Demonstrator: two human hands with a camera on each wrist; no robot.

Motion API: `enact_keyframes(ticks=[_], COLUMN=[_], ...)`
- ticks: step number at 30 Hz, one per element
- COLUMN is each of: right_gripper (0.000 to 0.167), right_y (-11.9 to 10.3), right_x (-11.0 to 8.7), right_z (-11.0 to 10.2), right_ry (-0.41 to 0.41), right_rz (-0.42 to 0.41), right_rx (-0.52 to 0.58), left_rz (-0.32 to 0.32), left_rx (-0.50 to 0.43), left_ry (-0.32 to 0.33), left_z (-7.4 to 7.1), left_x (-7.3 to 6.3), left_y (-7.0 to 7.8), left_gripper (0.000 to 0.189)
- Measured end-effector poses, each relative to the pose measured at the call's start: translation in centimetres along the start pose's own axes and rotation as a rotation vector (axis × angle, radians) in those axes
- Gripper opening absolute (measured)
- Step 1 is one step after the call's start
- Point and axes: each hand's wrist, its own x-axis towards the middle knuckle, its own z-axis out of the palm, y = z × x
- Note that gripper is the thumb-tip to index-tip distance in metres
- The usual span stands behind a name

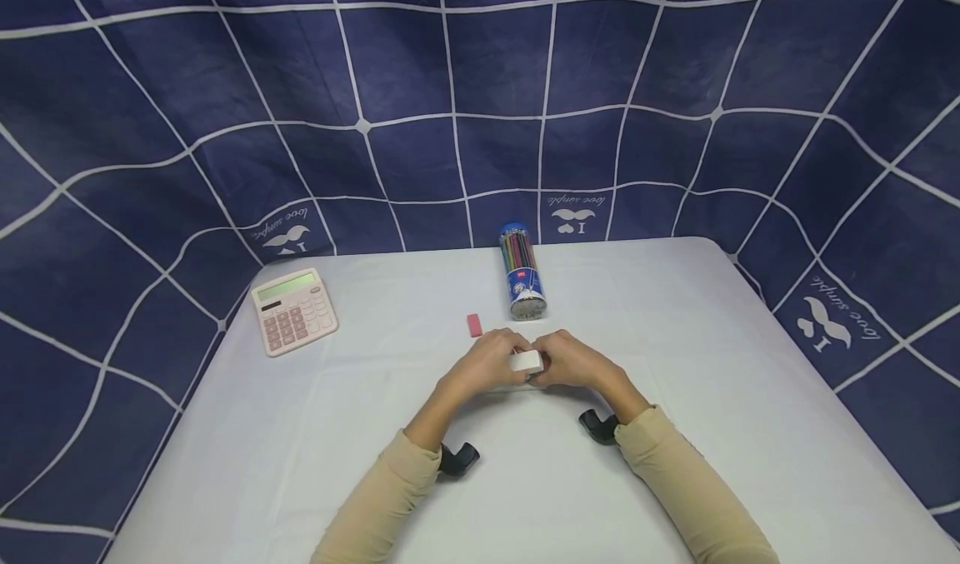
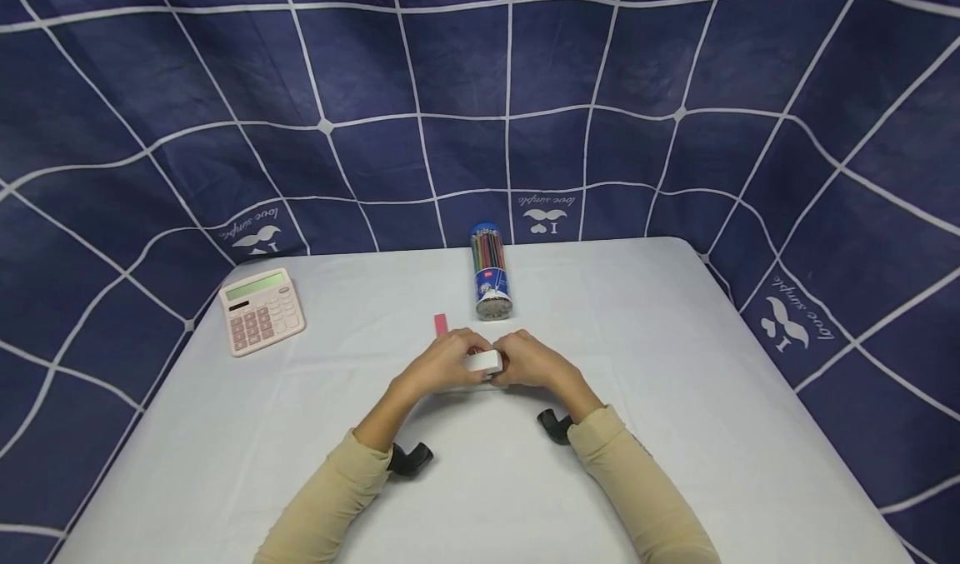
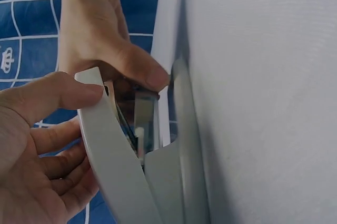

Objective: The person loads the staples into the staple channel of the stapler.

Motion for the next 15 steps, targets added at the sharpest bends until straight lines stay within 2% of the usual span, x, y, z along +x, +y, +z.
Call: enact_keyframes(ticks=[4, 15], right_gripper=[0.025, 0.025], right_y=[-0.01, 0.11], right_x=[-0.02, 0.06], right_z=[-0.09, -0.11], right_ry=[-0.002, -0.023], right_rz=[0.002, 0.011], right_rx=[0.010, -0.001], left_rz=[-0.028, -0.034], left_rx=[0.005, 0.048], left_ry=[-0.016, -0.005], left_z=[0.26, 0.98], left_x=[0.02, 0.26], left_y=[0.07, -0.19], left_gripper=[0.035, 0.034])
